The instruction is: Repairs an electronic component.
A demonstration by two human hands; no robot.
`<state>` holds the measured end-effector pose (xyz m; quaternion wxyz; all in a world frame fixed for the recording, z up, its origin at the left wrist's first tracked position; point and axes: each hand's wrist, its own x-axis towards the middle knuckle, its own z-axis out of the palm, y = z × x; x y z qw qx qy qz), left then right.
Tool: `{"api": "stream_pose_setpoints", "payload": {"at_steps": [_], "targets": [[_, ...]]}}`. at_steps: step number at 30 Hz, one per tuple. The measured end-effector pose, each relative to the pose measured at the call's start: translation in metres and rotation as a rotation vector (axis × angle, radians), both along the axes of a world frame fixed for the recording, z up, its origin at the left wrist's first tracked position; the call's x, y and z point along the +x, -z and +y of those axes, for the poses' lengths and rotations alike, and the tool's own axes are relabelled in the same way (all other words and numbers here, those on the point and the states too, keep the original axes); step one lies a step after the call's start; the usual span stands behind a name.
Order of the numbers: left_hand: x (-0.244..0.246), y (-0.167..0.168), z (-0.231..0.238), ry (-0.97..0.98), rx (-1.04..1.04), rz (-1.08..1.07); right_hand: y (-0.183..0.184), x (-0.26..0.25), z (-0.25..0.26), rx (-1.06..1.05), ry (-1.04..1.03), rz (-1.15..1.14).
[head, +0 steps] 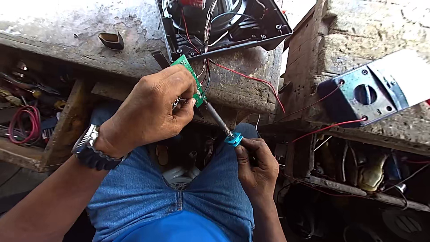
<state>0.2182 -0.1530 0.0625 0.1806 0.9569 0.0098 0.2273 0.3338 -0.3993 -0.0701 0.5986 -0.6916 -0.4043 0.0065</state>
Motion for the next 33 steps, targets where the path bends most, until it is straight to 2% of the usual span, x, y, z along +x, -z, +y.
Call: {"api": "stream_pose_setpoints", "payload": {"at_steps": [33], "targets": [[0.002, 0.004, 0.003, 0.017, 0.015, -0.005, 0.0, 0.014, 0.006, 0.061, -0.056, -0.025]]}}
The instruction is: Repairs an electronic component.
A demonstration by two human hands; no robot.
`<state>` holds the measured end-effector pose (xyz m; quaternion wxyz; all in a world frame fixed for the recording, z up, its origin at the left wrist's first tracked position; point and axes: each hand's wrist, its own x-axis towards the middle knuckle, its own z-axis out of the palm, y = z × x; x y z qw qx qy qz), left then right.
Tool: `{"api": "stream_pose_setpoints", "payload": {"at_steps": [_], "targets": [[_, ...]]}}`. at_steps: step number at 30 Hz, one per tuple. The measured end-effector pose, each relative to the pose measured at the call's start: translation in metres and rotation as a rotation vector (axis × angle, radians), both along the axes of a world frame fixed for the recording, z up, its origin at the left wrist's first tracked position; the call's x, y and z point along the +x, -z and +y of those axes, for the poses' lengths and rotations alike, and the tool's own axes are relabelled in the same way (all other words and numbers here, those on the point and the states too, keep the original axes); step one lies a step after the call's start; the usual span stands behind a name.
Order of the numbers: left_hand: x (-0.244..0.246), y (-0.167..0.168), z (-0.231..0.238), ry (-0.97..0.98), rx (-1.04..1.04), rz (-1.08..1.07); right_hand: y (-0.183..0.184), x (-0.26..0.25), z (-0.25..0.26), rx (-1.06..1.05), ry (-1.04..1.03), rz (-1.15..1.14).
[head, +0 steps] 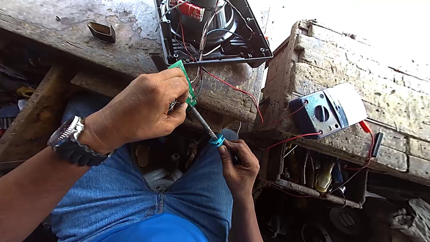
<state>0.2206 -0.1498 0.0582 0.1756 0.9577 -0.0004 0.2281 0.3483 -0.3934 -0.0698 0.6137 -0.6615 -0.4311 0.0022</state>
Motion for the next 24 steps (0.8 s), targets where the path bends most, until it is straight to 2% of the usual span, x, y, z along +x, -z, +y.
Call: {"api": "stream_pose_setpoints", "payload": {"at_steps": [24], "targets": [[0.0011, 0.0011, 0.0, 0.003, 0.029, -0.003, -0.0017, 0.0009, -0.0007, -0.005, 0.006, -0.033]]}}
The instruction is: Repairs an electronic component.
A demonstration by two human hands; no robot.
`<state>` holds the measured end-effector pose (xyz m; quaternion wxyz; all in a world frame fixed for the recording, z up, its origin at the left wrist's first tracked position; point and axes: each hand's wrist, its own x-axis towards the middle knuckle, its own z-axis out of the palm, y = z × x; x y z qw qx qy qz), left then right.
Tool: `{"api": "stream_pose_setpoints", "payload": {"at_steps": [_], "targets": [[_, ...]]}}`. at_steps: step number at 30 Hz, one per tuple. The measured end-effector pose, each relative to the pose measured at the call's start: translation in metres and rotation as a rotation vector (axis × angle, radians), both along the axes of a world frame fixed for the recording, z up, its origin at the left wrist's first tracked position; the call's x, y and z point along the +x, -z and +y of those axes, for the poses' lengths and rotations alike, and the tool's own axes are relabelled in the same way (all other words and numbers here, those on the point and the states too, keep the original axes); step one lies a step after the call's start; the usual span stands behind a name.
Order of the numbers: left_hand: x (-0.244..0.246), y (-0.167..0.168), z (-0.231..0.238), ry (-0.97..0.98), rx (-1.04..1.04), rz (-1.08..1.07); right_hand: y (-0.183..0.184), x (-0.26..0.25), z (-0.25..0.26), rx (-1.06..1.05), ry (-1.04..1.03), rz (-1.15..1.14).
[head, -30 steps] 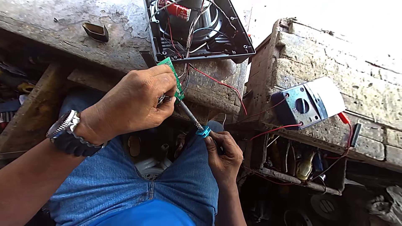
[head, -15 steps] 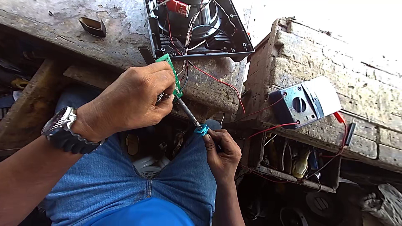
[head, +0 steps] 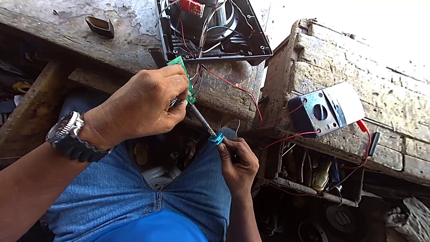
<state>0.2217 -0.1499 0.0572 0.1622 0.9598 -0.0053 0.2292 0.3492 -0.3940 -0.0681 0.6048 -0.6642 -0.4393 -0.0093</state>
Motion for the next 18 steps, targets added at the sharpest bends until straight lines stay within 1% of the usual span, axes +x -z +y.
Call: {"api": "stream_pose_setpoints", "payload": {"at_steps": [18], "targets": [[-0.0012, -0.0034, -0.0002, 0.0, 0.007, 0.025, 0.002, -0.0027, 0.0016, 0.025, 0.015, 0.003]]}}
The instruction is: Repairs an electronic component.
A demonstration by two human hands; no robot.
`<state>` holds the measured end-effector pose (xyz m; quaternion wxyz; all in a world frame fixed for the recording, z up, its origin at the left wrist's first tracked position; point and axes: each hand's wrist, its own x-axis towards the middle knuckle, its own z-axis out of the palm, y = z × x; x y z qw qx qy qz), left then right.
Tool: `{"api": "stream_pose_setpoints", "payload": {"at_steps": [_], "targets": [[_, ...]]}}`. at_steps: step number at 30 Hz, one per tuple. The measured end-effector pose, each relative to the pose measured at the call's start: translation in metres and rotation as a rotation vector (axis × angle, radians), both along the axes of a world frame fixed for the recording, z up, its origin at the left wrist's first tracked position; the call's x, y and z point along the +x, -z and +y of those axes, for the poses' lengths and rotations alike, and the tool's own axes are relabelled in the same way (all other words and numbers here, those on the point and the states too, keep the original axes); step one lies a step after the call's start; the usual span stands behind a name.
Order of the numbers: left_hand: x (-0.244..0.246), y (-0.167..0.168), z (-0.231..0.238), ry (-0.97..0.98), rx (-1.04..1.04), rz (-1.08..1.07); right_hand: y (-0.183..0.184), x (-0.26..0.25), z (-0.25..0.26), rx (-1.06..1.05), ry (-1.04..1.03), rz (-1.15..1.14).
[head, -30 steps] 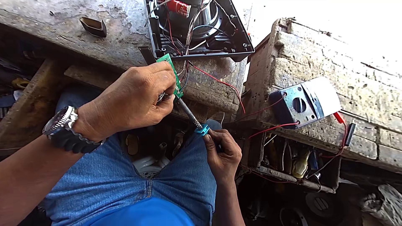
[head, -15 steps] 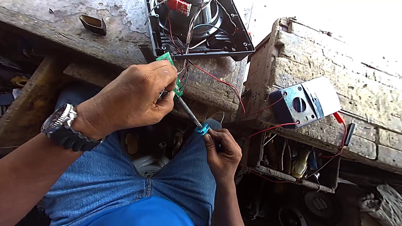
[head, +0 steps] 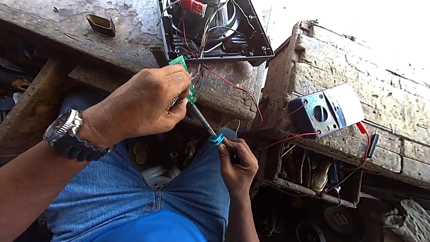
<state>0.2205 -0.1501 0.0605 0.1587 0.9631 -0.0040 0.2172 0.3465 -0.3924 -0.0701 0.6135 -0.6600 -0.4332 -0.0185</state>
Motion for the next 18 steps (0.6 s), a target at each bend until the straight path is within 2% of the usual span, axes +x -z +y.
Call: {"api": "stream_pose_setpoints", "payload": {"at_steps": [18], "targets": [[0.0009, 0.0013, 0.0007, 0.01, 0.032, 0.01, 0.0027, -0.0018, 0.0006, 0.011, 0.025, -0.012]]}}
